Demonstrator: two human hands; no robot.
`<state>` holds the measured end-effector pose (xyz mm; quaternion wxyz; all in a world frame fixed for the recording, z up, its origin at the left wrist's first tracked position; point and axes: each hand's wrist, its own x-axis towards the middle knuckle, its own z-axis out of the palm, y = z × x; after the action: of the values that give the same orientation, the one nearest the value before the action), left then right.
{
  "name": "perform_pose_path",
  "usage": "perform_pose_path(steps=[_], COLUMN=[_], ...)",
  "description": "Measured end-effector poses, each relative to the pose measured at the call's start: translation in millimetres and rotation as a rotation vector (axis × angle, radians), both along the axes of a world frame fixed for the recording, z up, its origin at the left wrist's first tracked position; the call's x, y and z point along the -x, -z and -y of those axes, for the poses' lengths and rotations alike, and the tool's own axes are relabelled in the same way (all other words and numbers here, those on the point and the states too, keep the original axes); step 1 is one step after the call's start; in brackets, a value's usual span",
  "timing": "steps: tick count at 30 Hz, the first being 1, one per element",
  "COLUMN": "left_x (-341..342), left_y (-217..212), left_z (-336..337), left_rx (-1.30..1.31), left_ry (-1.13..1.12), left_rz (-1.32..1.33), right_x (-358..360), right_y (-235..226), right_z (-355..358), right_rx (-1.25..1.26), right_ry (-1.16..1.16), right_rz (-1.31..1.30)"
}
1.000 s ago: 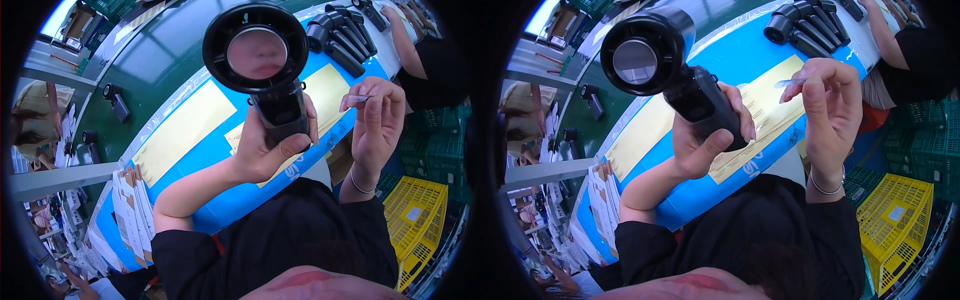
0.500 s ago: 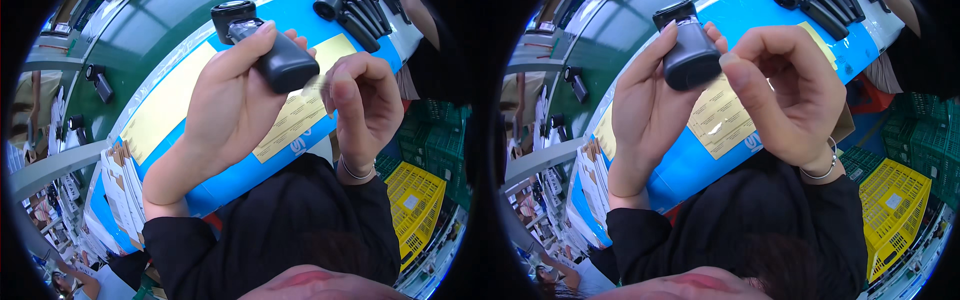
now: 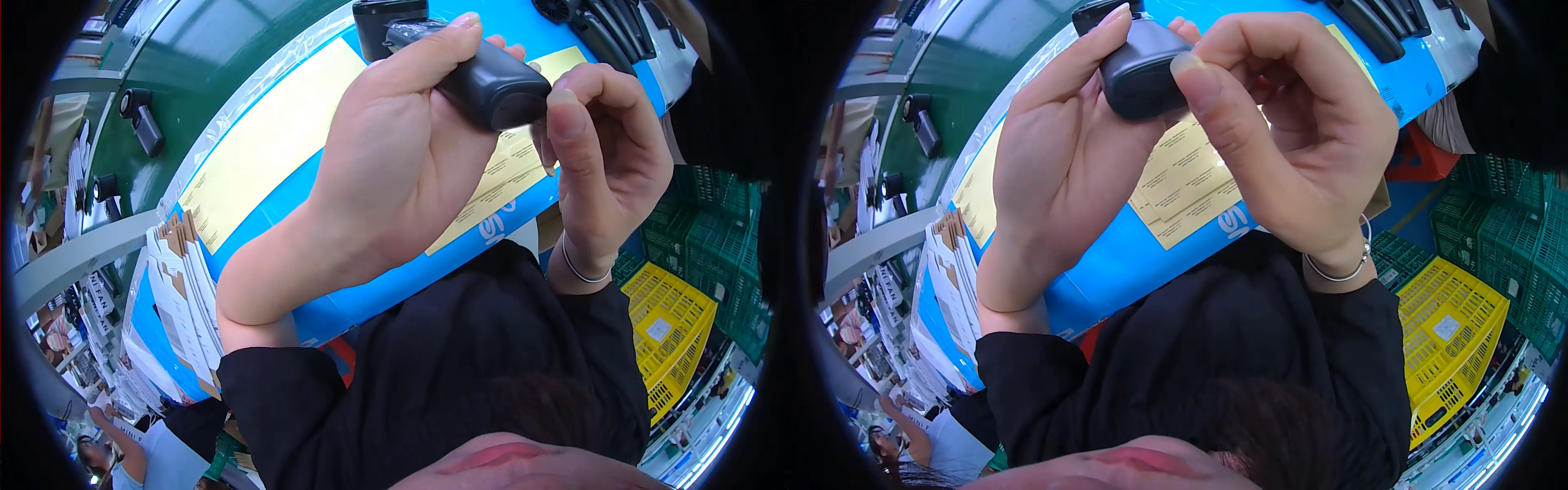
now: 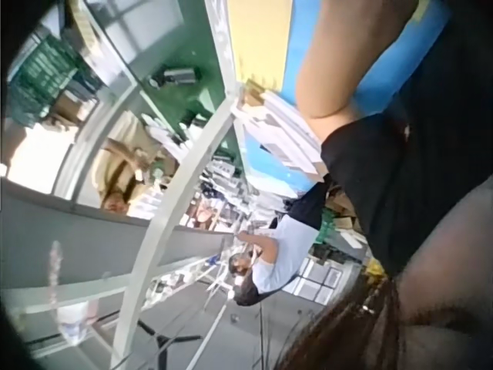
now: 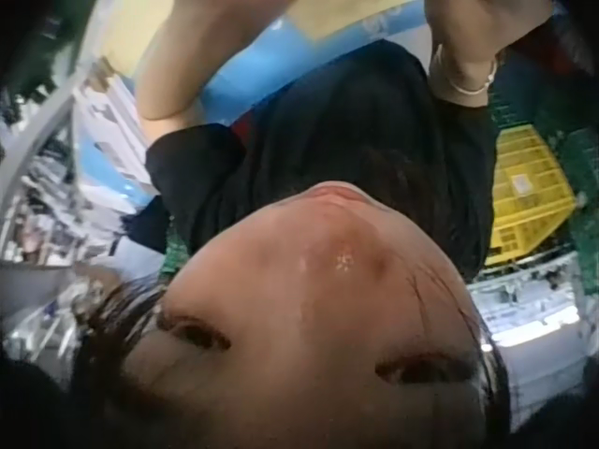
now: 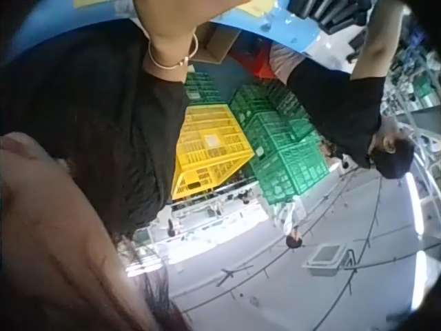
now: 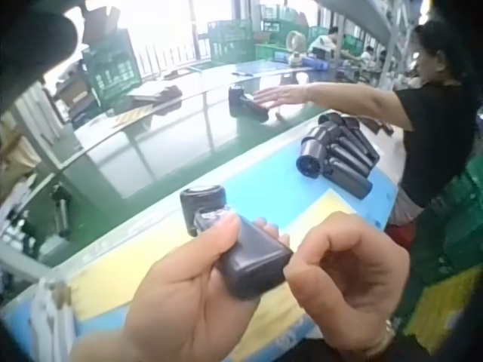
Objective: The person picks up handheld fans, peels adhesive labels from a sheet, and applies them onto the bottom of each fan by hand. The person sets the labeled fans on the worktable and inserts a fan into a plastic bag.
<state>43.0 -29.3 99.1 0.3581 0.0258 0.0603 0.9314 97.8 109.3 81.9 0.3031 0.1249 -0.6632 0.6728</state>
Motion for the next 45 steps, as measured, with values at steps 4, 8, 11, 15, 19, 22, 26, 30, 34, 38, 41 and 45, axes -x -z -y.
perform_pose_path(steps=[4, 8, 11, 15, 19, 22, 26, 30, 34, 38, 41, 45], left_x=[3, 2, 2, 5, 4, 5, 5, 6, 7, 7, 9, 12], left_y=[2, 4, 5, 8, 11, 11, 13, 14, 16, 17, 16, 12], left_z=[0, 2, 3, 5, 7, 6, 7, 10, 8, 8, 7, 3], left_rx=[0.024, 0.047, 0.058, 0.071, 0.083, 0.088, 0.098, 0.102, 0.106, 0.111, 0.121, 0.150], left_ry=[0.015, 0.025, 0.030, 0.045, 0.053, 0.061, 0.069, 0.078, 0.082, 0.083, 0.087, 0.099], left_rz=[0.011, 0.003, 0.006, 0.006, 0.005, 0.002, 0.000, 0.002, 0.006, 0.011, 0.010, 0.018], right_x=[3, 5, 0, 8, 8, 8, 8, 9, 9, 9, 10, 15], right_y=[-2, -3, 9, -7, -7, -8, -8, -8, -8, -7, 4, 4], right_z=[-7, -8, -9, -7, -7, -7, -9, -9, -8, -6, -5, 1], right_rx=[-0.151, -0.120, -0.055, -0.101, -0.101, -0.092, -0.107, -0.127, -0.151, -0.146, -0.216, -0.516], right_ry=[-0.010, 0.002, 0.008, -0.077, -0.068, -0.050, -0.075, -0.044, -0.050, -0.030, 0.064, 0.250], right_rz=[0.101, -0.013, 0.090, 0.023, 0.031, 0.045, 0.040, 0.067, 0.060, 0.082, 0.041, -0.062])
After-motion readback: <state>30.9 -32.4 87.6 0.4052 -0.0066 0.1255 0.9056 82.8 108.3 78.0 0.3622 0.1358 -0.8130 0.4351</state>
